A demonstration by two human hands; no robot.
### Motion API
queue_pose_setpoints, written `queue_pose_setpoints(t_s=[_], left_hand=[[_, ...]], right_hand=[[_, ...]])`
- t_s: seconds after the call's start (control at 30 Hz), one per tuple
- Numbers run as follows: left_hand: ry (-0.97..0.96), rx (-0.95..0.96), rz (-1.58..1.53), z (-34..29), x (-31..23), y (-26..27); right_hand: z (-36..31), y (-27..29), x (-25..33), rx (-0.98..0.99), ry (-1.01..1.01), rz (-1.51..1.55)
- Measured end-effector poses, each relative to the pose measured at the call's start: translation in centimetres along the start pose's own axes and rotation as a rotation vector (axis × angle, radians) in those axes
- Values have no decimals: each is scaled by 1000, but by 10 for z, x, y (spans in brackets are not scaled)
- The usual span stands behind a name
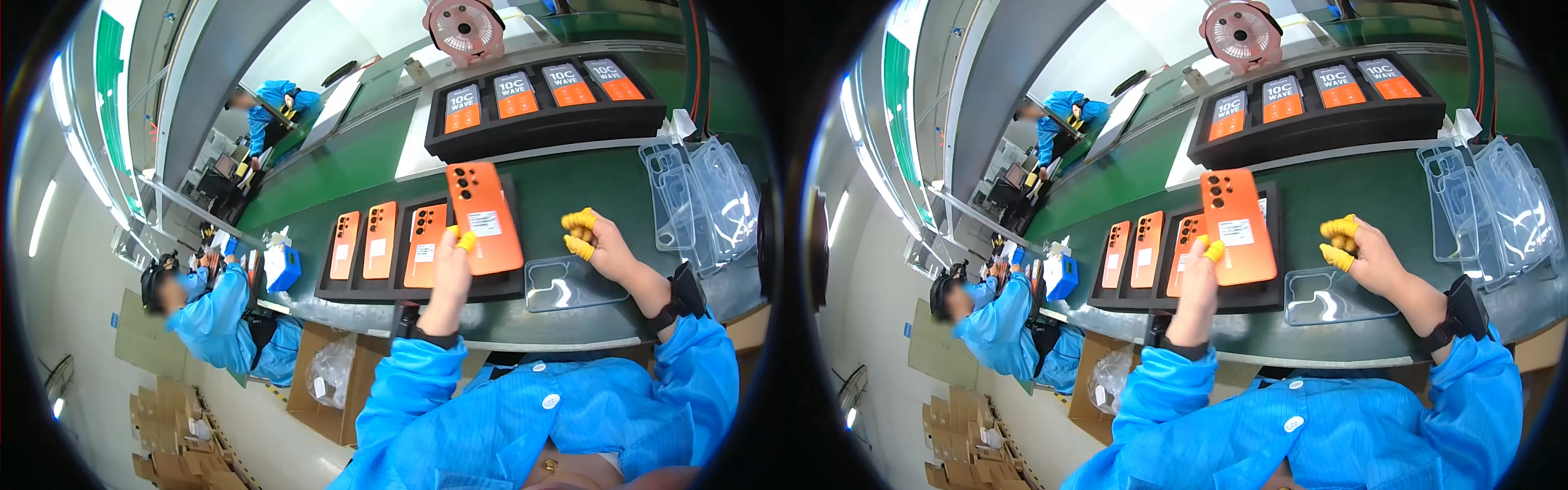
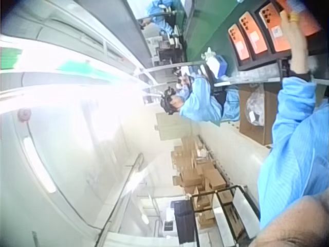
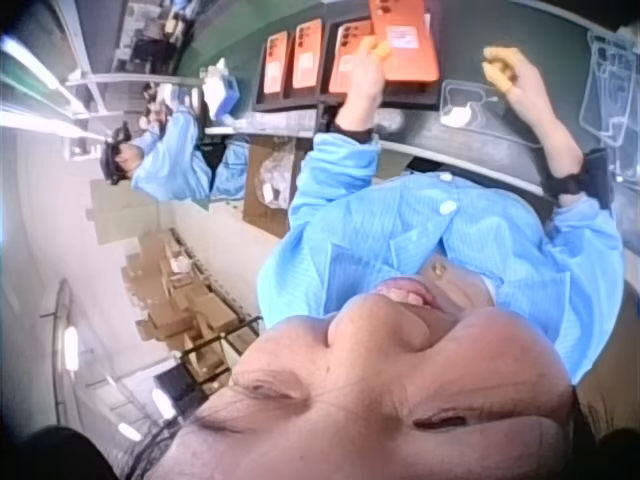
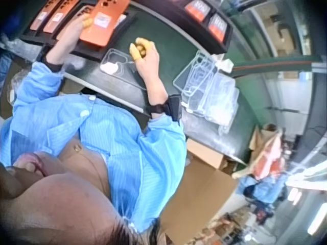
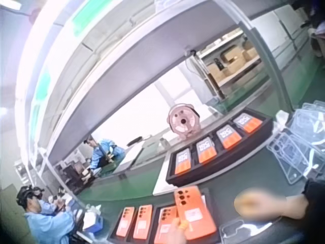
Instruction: Placing mobile phones into protective cases and plastic sleeves on a factory assembly line.
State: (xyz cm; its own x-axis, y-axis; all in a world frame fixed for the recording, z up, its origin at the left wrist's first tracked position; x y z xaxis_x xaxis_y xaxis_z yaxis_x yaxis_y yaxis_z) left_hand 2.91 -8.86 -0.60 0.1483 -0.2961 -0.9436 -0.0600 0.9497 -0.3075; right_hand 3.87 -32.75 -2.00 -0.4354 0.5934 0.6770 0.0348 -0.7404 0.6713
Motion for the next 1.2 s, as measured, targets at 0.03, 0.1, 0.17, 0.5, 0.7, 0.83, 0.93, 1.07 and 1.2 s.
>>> queue_pose_setpoints(t_s=[0.03, 0.1, 0.17, 0.5, 0.7, 0.83, 0.93, 1.07, 1.2], left_hand=[[-95, 46, 78, -10, -4, -21], [-118, 173, 166, -20, 11, -48], [-26, 319, 197, -26, 26, -66], [-415, 703, 1196, -33, 19, -56], [-252, 710, 1180, -32, 22, -65], [-265, 669, 1230, -28, 24, -61], [-369, 563, 938, -32, 19, -59], [-413, 414, 751, -39, 4, -53], [-507, 388, 729, -44, -15, -57]], right_hand=[[0, -10, -5, 34, -50, 370], [-1, -26, -12, 162, -136, 937], [0, -28, -3, 18, -308, 1051], [-10, 64, 46, -145, 510, -244], [-45, 32, 33, 163, 669, -583], [-34, 21, 28, 385, 263, -464], [-27, 17, 6, 128, 238, -549], [-16, 14, 3, 346, 212, -454], [-10, 13, 9, 298, 259, -351]])
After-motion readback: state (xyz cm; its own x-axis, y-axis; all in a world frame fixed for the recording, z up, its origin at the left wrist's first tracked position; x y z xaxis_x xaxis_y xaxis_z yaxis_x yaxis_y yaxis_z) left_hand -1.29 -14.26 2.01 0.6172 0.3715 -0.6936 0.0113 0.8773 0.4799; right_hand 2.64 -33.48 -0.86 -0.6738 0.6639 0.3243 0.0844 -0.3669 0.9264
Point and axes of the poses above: each hand's wrist, its own z-axis towards the middle knuckle, its own y-axis out of the back of the hand, x = y × z, the point moved 4 cm from there along z, towards the middle knuckle, and after that the axes turned 13 degrees about -z, right-handed, at the moved point
